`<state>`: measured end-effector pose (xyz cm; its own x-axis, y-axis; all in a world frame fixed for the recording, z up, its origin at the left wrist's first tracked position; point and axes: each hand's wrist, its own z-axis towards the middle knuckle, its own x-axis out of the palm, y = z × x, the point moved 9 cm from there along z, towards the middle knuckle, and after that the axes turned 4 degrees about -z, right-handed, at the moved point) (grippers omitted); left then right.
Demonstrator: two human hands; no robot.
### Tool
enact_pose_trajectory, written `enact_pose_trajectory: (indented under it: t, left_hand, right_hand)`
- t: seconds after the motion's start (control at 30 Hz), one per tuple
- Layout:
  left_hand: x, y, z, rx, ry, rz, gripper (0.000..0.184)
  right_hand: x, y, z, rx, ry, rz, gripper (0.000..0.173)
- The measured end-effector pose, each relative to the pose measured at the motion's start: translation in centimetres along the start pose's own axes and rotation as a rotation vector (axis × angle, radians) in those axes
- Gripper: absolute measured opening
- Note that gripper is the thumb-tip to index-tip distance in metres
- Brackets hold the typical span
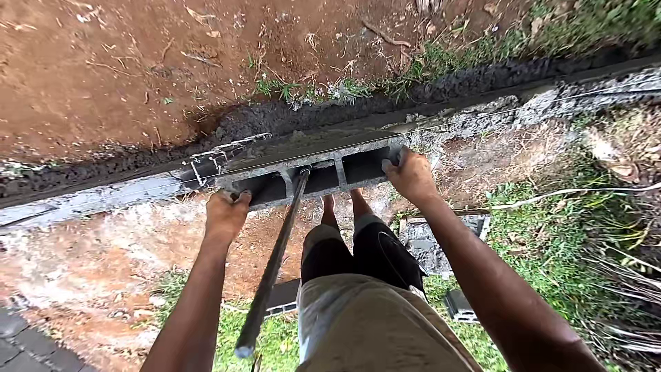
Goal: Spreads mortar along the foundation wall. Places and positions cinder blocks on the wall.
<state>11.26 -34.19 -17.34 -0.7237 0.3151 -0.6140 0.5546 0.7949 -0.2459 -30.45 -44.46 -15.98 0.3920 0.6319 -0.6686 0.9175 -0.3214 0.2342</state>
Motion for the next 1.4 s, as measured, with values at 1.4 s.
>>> enact_pose_trajectory:
  t: [1.4]
  left_hand:
    - [0.8,0.6,0.3,0.067,-0.136,-0.118,0.038]
  right_hand:
    - [0.7,-0.7,0.3,-0.055,-0.054,0.014,0.04]
